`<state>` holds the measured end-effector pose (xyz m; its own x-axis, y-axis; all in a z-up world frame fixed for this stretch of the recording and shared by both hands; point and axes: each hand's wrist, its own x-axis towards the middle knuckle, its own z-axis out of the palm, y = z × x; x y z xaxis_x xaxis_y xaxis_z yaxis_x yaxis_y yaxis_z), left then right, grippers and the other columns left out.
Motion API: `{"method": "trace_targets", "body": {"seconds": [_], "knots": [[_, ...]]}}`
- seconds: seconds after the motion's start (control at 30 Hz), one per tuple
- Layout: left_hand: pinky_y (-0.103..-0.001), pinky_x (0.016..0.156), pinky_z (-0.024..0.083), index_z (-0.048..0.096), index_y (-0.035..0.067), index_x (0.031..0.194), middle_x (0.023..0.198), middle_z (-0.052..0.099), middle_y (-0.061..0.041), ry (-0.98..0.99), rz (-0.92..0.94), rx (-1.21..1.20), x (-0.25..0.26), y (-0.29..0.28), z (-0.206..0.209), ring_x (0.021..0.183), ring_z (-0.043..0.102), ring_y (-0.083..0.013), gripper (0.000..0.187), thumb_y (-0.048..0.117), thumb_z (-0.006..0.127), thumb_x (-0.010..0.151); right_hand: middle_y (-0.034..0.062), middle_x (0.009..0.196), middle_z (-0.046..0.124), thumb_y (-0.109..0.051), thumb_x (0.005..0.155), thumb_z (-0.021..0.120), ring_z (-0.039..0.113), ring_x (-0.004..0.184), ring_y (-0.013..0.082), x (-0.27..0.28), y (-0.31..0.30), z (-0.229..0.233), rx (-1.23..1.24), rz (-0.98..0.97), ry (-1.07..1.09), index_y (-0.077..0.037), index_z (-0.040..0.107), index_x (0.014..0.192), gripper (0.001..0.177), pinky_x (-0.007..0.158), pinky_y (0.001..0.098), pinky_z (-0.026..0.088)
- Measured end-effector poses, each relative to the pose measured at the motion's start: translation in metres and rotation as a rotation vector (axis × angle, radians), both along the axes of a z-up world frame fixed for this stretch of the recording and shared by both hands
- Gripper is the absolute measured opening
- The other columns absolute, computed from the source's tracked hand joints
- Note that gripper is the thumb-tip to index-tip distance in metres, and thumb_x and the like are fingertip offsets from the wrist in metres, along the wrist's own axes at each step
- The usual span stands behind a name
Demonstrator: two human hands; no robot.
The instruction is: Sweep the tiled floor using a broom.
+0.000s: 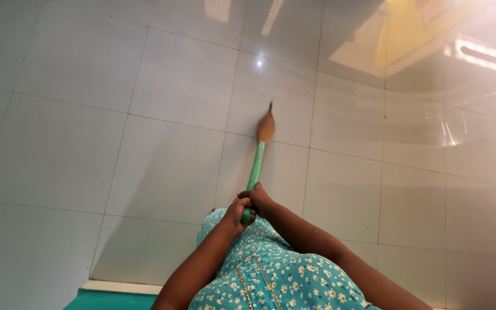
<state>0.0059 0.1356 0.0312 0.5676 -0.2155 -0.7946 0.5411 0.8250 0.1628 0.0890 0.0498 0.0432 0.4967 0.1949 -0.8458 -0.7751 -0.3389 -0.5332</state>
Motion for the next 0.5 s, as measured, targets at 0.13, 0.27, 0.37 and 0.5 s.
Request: {"method": "trace_targets", "body": {"seconds": [0.13,0.27,0.37,0.5], "knots": [[-0.027,0.049,0.05,0.05,0.011,0.116,0.082,0.058,-0.007,0.103,0.038,-0.079,-0.01,-0.018,-0.049,0.059,0.056,-0.0154,0.029,0.006,0.055,0.088,0.0236,0.099,0.062,-0.006,0.085,0.075,0.067,0.08,0.0307,-0.009,-0.02,-0.08,-0.036,-0.028,0.029,0.008,0.035,0.138,0.068,0.055,0.0413,0.056],[-0.027,0.049,0.048,0.053,0.018,0.117,0.08,0.057,-0.005,0.072,0.193,-0.036,-0.011,-0.016,-0.037,0.058,0.054,-0.0146,0.033,0.005,0.054,0.086,0.0193,0.103,0.065,-0.001,0.075,0.075,0.069,0.089,0.0285,0.003,-0.006,-0.078,0.047,0.074,-0.08,0.004,0.05,0.128,0.059,0.069,0.0388,0.059],[-0.027,0.049,0.048,0.052,0.016,0.117,0.081,0.057,-0.006,0.054,0.358,-0.035,-0.011,-0.02,-0.053,0.06,0.054,-0.0154,0.032,0.005,0.056,0.088,0.0214,0.105,0.065,-0.006,0.074,0.077,0.068,0.091,0.0302,0.013,0.013,-0.073,-0.066,0.287,-0.106,0.001,0.049,0.127,0.06,0.074,0.0411,0.058],[-0.03,0.051,0.048,0.05,0.015,0.121,0.083,0.059,-0.008,0.072,0.549,0.072,0.007,-0.012,-0.049,0.062,0.057,-0.017,0.036,0.004,0.057,0.087,0.0241,0.111,0.062,-0.014,0.075,0.085,0.059,0.102,0.0304,0.039,0.039,-0.117,-0.13,0.679,-0.309,0.005,0.062,0.126,0.059,0.085,0.0467,0.054]]}}
